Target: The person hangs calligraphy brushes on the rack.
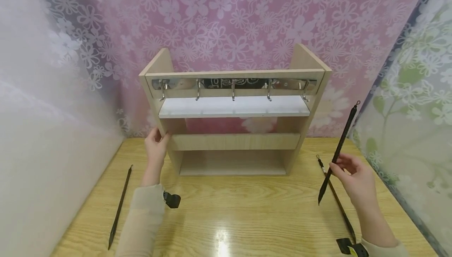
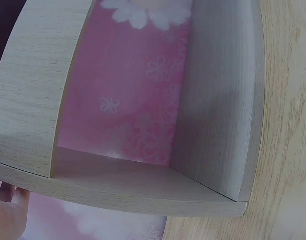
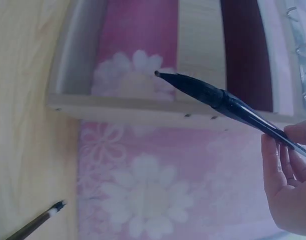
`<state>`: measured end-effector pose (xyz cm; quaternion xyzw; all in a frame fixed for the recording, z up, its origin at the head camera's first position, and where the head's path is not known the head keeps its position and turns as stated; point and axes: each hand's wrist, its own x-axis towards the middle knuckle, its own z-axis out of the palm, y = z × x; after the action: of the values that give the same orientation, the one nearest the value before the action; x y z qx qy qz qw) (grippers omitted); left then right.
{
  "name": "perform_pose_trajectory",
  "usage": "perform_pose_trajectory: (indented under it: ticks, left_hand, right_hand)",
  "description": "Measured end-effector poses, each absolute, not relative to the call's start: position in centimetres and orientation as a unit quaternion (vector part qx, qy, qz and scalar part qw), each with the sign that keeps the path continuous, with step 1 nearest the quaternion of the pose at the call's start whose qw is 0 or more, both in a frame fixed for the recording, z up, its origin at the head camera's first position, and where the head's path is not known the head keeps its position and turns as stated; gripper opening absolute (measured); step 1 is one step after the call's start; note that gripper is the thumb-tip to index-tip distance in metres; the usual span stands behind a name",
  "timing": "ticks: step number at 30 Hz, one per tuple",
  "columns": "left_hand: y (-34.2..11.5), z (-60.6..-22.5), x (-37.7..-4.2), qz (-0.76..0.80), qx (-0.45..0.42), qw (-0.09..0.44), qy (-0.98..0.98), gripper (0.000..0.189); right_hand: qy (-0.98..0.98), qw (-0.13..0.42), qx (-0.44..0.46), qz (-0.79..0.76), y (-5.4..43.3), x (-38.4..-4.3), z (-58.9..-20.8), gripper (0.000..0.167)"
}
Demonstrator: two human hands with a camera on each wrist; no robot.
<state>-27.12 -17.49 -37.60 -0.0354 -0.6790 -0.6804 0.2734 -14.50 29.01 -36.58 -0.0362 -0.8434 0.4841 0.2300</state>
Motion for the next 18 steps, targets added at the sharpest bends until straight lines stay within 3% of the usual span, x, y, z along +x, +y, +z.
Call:
perform_pose_trajectory:
  ticks: [8,18]
  left_hand:
    - [-17.4,-37.7,-27.1,-0.678,-0.036,0.280,-0.679,0.033]
    - [-17.5,-37.6,-26.9,-0.677,-0.041,0.282,-0.679,0.030]
  right_hand:
    - [-0.823,0.268,0.035,0.500,27.1,-14.8,-35.5,0.027]
    - [-0.840,0.252,0.073,0.475,25.0,-15.3,-35.7,0.028]
